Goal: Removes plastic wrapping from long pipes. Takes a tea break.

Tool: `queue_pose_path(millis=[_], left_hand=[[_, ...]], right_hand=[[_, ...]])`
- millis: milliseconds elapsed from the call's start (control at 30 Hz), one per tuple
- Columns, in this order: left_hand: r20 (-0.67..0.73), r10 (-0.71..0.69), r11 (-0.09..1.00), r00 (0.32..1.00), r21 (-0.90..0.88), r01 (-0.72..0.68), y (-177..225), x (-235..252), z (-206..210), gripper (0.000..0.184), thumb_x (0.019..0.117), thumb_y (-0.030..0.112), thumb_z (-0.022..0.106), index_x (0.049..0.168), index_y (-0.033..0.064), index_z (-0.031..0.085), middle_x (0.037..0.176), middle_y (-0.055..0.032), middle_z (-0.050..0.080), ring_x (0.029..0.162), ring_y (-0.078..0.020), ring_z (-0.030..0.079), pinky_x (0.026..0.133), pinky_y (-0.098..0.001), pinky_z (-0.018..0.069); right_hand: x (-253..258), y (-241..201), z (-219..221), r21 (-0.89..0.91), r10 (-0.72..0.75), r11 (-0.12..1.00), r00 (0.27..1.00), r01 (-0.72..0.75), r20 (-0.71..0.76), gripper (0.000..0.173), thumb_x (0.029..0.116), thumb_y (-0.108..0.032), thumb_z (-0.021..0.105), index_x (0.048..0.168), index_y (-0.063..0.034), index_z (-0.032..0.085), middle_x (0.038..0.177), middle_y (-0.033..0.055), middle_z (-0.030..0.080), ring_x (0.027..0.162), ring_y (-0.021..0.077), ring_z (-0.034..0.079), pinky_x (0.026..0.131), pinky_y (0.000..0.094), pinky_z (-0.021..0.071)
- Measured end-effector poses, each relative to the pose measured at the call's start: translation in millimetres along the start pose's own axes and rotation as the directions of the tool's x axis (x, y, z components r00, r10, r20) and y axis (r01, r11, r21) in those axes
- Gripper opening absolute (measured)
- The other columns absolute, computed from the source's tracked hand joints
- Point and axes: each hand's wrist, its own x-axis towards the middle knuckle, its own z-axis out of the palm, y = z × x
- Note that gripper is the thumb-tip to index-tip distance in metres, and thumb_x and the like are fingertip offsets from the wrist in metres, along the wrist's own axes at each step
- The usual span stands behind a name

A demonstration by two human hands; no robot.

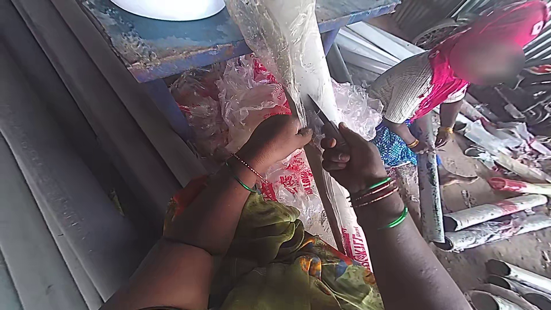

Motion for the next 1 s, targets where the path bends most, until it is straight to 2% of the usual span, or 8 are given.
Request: queue_pose_path(millis=[200, 333, 467, 633, 700, 800, 900, 1000], left_hand=[[0.091, -0.058, 0.998, 0.994, 0.033, 0.055, 0, -2, -8, 0.044, 0.1089, 0.029, 0.049, 0.077, 0.0038, 0.065, 0.071, -0.0052, 0.058, 0.068, -0.0186, 0.055, 0.069, -0.0436, 0.0438], [0.13, -0.107, 0.993, 0.986, 0.063, 0.099, -3, 1, -8, 0.045, 0.1094, 0.032, 0.047, 0.079, 0.0044, 0.066, 0.073, -0.0064, 0.06, 0.071, -0.0203, 0.057, 0.07, -0.0456, 0.0447], [0.055, -0.048, 0.998, 0.997, 0.035, 0.046, -5, -4, -5, 0.044, 0.1085, 0.033, 0.049, 0.085, 0.0031, 0.07, 0.076, -0.0099, 0.065, 0.075, -0.0257, 0.062, 0.075, -0.054, 0.0477], [-0.311, 0.227, 0.973, 0.923, 0.037, -0.227, -5, -19, 5, 0.042, 0.1039, 0.04, 0.055, 0.08, 0.0072, 0.067, 0.068, -0.0026, 0.06, 0.061, -0.0147, 0.056, 0.06, -0.0408, 0.0453], [-0.42, 0.412, 0.909, 0.808, 0.131, -0.395, 1, -19, 14, 0.038, 0.1017, 0.036, 0.058, 0.088, 0.0035, 0.071, 0.079, -0.0081, 0.065, 0.072, -0.018, 0.062, 0.067, -0.0382, 0.0509], [-0.406, 0.554, 0.832, 0.727, 0.234, -0.503, 11, -10, 32, 0.031, 0.0982, 0.031, 0.062, 0.096, 0.003, 0.075, 0.107, -0.0172, 0.07, 0.105, -0.0334, 0.064, 0.094, -0.0498, 0.0483], [-0.385, 0.572, 0.815, 0.724, 0.363, -0.452, 12, -1, 51, 0.031, 0.0962, 0.035, 0.063, 0.101, 0.0072, 0.077, 0.124, -0.0168, 0.069, 0.125, -0.0389, 0.058, 0.107, -0.0578, 0.0371], [-0.371, 0.477, 0.851, 0.797, 0.421, -0.313, 11, 0, 58, 0.034, 0.097, 0.037, 0.063, 0.109, 0.0072, 0.076, 0.124, -0.0169, 0.069, 0.12, -0.0398, 0.06, 0.103, -0.0603, 0.0386]], right_hand=[[-2, -41, 7, 0.022, -0.364, 0.93, 0.908, 0.367, 0.209, 0.046, 0.1127, -0.037, 0.01, 0.102, -0.0191, 0.05, 0.065, -0.012, 0.054, 0.042, -0.0054, 0.039, 0.041, 0.0091, 0.0358], [-23, -46, -27, -0.122, -0.485, 0.857, 0.864, 0.5, 0.134, 0.047, 0.1128, -0.038, 0.012, 0.107, -0.0176, 0.054, 0.068, -0.0109, 0.055, 0.043, -0.0053, 0.04, 0.042, 0.0087, 0.0368], [-34, -15, -81, -0.357, -0.412, 0.861, 0.908, 0.362, -0.074, 0.043, 0.1119, -0.036, 0.022, 0.113, -0.0179, 0.06, 0.069, -0.0151, 0.058, 0.047, -0.0056, 0.044, 0.046, 0.0115, 0.0398], [-67, 12, -126, -0.461, -0.357, 0.861, 0.902, 0.217, -0.242, 0.036, 0.1109, -0.022, 0.027, 0.118, -0.0033, 0.058, 0.064, -0.0085, 0.056, 0.049, -0.0027, 0.047, 0.048, 0.0134, 0.0399], [-78, 23, -137, -0.485, -0.329, 0.857, 0.909, 0.173, -0.257, 0.032, 0.1109, -0.019, 0.031, 0.116, -0.0016, 0.057, 0.069, -0.0074, 0.058, 0.05, -0.0033, 0.047, 0.048, 0.0127, 0.0399], [-87, 40, -149, -0.503, -0.28, 0.857, 0.922, 0.114, -0.267, 0.031, 0.1111, -0.017, 0.033, 0.118, 0.0009, 0.056, 0.069, -0.0073, 0.055, 0.048, -0.0027, 0.044, 0.047, 0.0129, 0.0382], [-89, 59, -163, -0.493, -0.264, 0.863, 0.931, 0.11, -0.254, 0.03, 0.11, -0.017, 0.035, 0.122, 0.0025, 0.055, 0.067, -0.0072, 0.054, 0.048, -0.0026, 0.042, 0.046, 0.0135, 0.0362], [-90, 68, -170, -0.509, -0.259, 0.854, 0.938, 0.11, -0.232, 0.027, 0.1087, -0.017, 0.041, 0.121, 0.0021, 0.055, 0.065, -0.0081, 0.052, 0.05, -0.0025, 0.043, 0.049, 0.0141, 0.0377]])
